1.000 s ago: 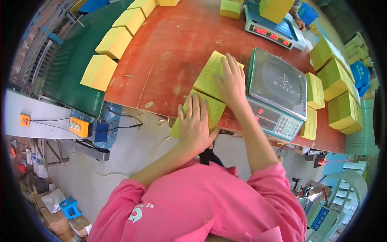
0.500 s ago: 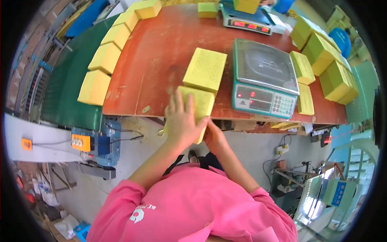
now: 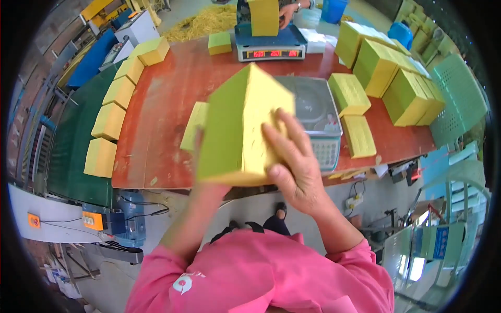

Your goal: Weighing stacks of yellow paper on a digital scale and stacking them on a conveyor or table.

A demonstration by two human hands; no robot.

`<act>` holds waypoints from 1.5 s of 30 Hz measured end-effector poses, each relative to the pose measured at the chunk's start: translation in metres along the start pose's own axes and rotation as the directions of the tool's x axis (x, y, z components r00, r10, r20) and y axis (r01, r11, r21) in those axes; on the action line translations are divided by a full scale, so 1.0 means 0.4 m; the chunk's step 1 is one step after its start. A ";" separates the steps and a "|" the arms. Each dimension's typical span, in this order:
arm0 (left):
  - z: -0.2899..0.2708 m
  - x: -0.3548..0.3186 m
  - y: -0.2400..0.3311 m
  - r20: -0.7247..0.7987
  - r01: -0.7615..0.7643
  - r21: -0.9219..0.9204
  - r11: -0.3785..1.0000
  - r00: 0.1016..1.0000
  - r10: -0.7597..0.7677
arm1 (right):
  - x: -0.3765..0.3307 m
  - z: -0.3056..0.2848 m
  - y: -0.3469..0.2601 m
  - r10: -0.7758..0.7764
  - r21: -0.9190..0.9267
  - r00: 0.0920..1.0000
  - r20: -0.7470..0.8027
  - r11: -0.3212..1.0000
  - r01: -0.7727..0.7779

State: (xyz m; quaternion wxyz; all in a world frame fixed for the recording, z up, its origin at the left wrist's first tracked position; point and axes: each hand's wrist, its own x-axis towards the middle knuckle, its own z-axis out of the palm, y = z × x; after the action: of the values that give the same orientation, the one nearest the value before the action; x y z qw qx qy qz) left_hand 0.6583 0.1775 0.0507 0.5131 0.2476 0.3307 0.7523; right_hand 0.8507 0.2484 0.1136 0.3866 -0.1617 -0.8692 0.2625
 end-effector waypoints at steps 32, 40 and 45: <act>-0.356 0.001 0.279 0.323 -0.280 0.378 -0.882 0.933 -0.158 | 0.273 0.114 0.121 -0.163 0.056 0.956 0.244 0.987 0.153; -0.492 -0.009 0.188 -0.677 0.239 -0.006 0.971 0.714 -0.179 | 0.333 0.617 0.298 0.442 0.308 0.715 0.542 0.687 -0.658; -0.440 -0.081 0.113 -0.439 0.145 0.140 0.979 0.896 -0.070 | 0.146 0.655 0.241 0.354 0.464 0.705 0.614 0.560 -0.686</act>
State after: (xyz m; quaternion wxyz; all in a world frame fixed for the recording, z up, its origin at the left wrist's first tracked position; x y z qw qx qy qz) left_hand 0.5169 0.0928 -0.0321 0.4452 0.0990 0.5119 0.7280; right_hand 0.6221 0.2679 -0.0556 0.1042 -0.2044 -0.6877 0.6888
